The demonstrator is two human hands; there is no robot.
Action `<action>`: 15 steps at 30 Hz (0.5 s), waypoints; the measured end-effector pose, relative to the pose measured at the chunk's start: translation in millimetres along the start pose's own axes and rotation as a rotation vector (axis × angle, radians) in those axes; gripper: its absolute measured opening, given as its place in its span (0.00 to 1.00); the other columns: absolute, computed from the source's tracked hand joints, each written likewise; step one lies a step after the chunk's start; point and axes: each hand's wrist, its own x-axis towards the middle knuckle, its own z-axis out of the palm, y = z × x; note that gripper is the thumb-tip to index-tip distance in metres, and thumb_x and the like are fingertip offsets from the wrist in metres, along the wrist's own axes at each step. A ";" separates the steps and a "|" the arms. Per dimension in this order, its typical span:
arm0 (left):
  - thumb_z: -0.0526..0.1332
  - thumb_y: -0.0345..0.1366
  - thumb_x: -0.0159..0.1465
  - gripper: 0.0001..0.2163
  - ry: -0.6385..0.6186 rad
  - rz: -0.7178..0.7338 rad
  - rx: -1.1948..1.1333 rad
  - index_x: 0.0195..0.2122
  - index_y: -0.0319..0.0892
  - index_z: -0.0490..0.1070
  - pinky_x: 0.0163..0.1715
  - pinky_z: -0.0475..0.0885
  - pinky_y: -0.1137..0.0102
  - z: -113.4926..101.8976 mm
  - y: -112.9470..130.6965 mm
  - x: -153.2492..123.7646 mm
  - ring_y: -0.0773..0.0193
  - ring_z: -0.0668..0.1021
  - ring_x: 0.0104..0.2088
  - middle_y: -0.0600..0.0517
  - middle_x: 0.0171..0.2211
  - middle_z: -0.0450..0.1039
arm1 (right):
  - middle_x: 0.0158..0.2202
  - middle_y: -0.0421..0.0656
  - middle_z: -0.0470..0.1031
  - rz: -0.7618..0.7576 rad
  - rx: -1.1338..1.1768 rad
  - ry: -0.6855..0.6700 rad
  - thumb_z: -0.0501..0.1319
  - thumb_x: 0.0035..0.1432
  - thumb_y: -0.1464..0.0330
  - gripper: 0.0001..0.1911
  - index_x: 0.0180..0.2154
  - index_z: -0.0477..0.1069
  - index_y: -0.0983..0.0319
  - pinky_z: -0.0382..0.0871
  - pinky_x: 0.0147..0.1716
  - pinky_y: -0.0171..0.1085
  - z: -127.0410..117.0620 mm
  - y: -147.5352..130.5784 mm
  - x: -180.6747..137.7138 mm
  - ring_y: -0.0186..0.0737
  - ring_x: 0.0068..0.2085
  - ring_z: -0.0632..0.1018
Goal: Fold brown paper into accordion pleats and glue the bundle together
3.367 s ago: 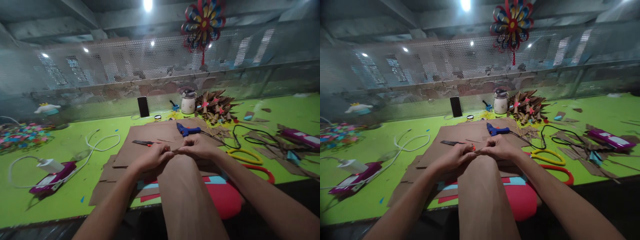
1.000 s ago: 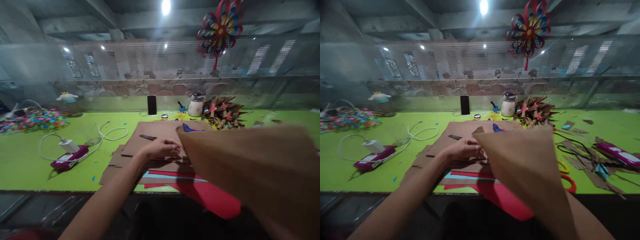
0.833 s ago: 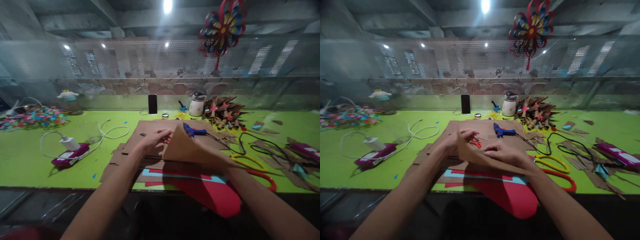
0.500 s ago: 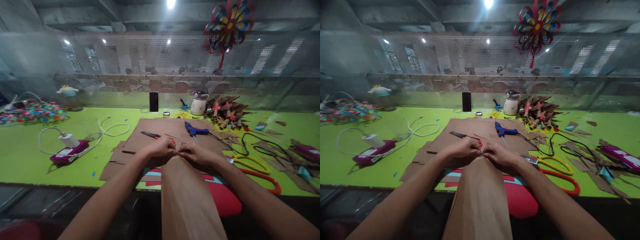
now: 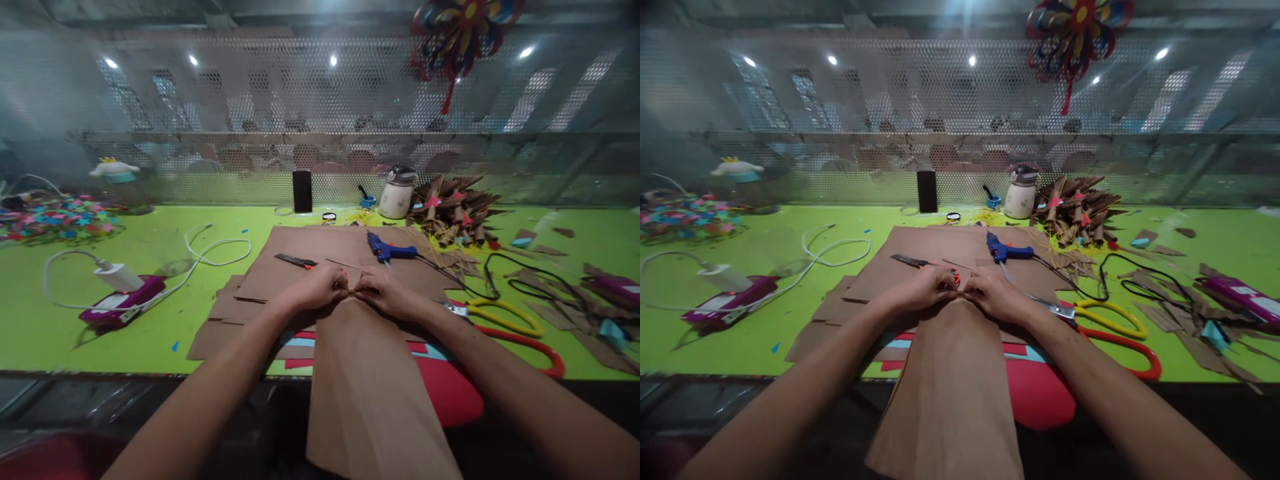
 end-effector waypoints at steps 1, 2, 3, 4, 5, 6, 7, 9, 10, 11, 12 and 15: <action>0.57 0.33 0.57 0.07 0.005 -0.006 0.008 0.29 0.36 0.73 0.29 0.61 0.75 0.2 0.3 0.2 0.66 0.71 0.29 0.48 0.29 0.73 | 0.30 0.45 0.70 -0.005 -0.020 0.003 0.55 0.58 0.69 0.08 0.31 0.72 0.63 0.62 0.32 0.34 -0.3 -0.4 0.1 0.36 0.33 0.69; 0.57 0.33 0.57 0.07 0.005 -0.014 0.013 0.29 0.36 0.73 0.29 0.62 0.75 0.1 0.9 0.2 0.66 0.71 0.29 0.48 0.29 0.73 | 0.30 0.45 0.70 -0.010 -0.042 0.002 0.54 0.58 0.70 0.08 0.30 0.71 0.64 0.61 0.32 0.34 -0.6 -0.9 0.2 0.36 0.33 0.69; 0.57 0.33 0.57 0.07 0.003 -0.021 0.016 0.30 0.36 0.73 0.29 0.62 0.75 -0.1 1.7 0.1 0.66 0.71 0.29 0.48 0.29 0.73 | 0.30 0.45 0.70 -0.014 -0.063 -0.003 0.54 0.58 0.71 0.08 0.30 0.71 0.64 0.61 0.32 0.34 -0.9 -1.5 0.3 0.36 0.33 0.69; 0.57 0.33 0.57 0.07 -0.001 -0.028 0.017 0.30 0.36 0.73 0.29 0.61 0.75 -0.4 2.7 -0.1 0.66 0.71 0.29 0.48 0.29 0.73 | 0.30 0.45 0.70 -0.017 -0.082 -0.009 0.54 0.58 0.71 0.08 0.30 0.71 0.64 0.61 0.32 0.34 -1.1 -1.9 0.3 0.36 0.34 0.69; 0.57 0.33 0.57 0.07 -0.007 -0.032 0.017 0.29 0.36 0.73 0.28 0.61 0.75 -0.9 3.6 -0.4 0.66 0.71 0.29 0.48 0.29 0.73 | 0.30 0.45 0.70 -0.023 -0.095 -0.016 0.54 0.58 0.72 0.08 0.30 0.71 0.64 0.61 0.32 0.34 -1.3 -2.2 0.3 0.36 0.34 0.69; 0.57 0.32 0.56 0.07 -0.011 -0.034 0.014 0.29 0.36 0.73 0.27 0.61 0.75 -1.3 4.4 -0.8 0.66 0.71 0.28 0.48 0.28 0.73 | 0.29 0.44 0.69 -0.030 -0.105 -0.021 0.54 0.58 0.72 0.08 0.30 0.70 0.64 0.61 0.32 0.34 -1.4 -2.3 0.2 0.37 0.34 0.69; 0.56 0.31 0.56 0.06 -0.013 -0.035 0.008 0.29 0.36 0.73 0.27 0.60 0.75 -1.8 5.0 -1.2 0.66 0.70 0.28 0.49 0.28 0.72 | 0.29 0.44 0.69 -0.035 -0.112 -0.023 0.54 0.58 0.72 0.08 0.30 0.70 0.64 0.60 0.32 0.33 -1.4 -2.1 0.1 0.37 0.34 0.69; 0.56 0.30 0.56 0.06 -0.010 -0.033 -0.002 0.29 0.37 0.72 0.26 0.60 0.75 -2.5 5.4 -2.1 0.66 0.70 0.27 0.49 0.27 0.72 | 0.29 0.44 0.69 -0.046 -0.128 -0.028 0.54 0.57 0.73 0.07 0.30 0.70 0.64 0.60 0.32 0.34 -1.9 -1.4 -0.7 0.37 0.34 0.68; 0.55 0.29 0.55 0.06 -0.008 -0.032 -0.002 0.28 0.37 0.72 0.26 0.59 0.75 -2.8 5.2 -2.5 0.67 0.69 0.27 0.50 0.27 0.71 | 0.30 0.44 0.69 -0.047 -0.132 -0.033 0.54 0.57 0.74 0.07 0.30 0.70 0.64 0.60 0.32 0.34 -2.6 -1.0 -1.3 0.37 0.34 0.68; 0.55 0.29 0.55 0.06 -0.005 -0.031 0.005 0.27 0.38 0.71 0.26 0.59 0.75 -3.0 4.9 -2.9 0.67 0.69 0.27 0.50 0.27 0.71 | 0.30 0.44 0.69 -0.042 -0.132 -0.040 0.54 0.56 0.75 0.07 0.29 0.70 0.64 0.60 0.32 0.34 -3.7 -0.8 -2.1 0.37 0.34 0.68; 0.55 0.28 0.54 0.06 -0.003 -0.029 0.020 0.26 0.38 0.71 0.26 0.59 0.74 -3.3 4.6 -3.3 0.67 0.69 0.27 0.50 0.26 0.70 | 0.31 0.45 0.69 -0.033 -0.128 -0.050 0.54 0.56 0.76 0.07 0.29 0.70 0.64 0.60 0.33 0.34 -5.1 -0.7 -3.1 0.37 0.34 0.69; 0.54 0.26 0.52 0.06 -0.014 -0.008 0.077 0.24 0.39 0.69 0.25 0.57 0.73 -4.1 4.5 -4.9 0.66 0.67 0.26 0.51 0.24 0.68 | 0.32 0.45 0.69 0.009 -0.108 -0.081 0.54 0.55 0.77 0.07 0.30 0.70 0.64 0.61 0.33 0.34 -10.9 -2.5 -5.9 0.36 0.34 0.69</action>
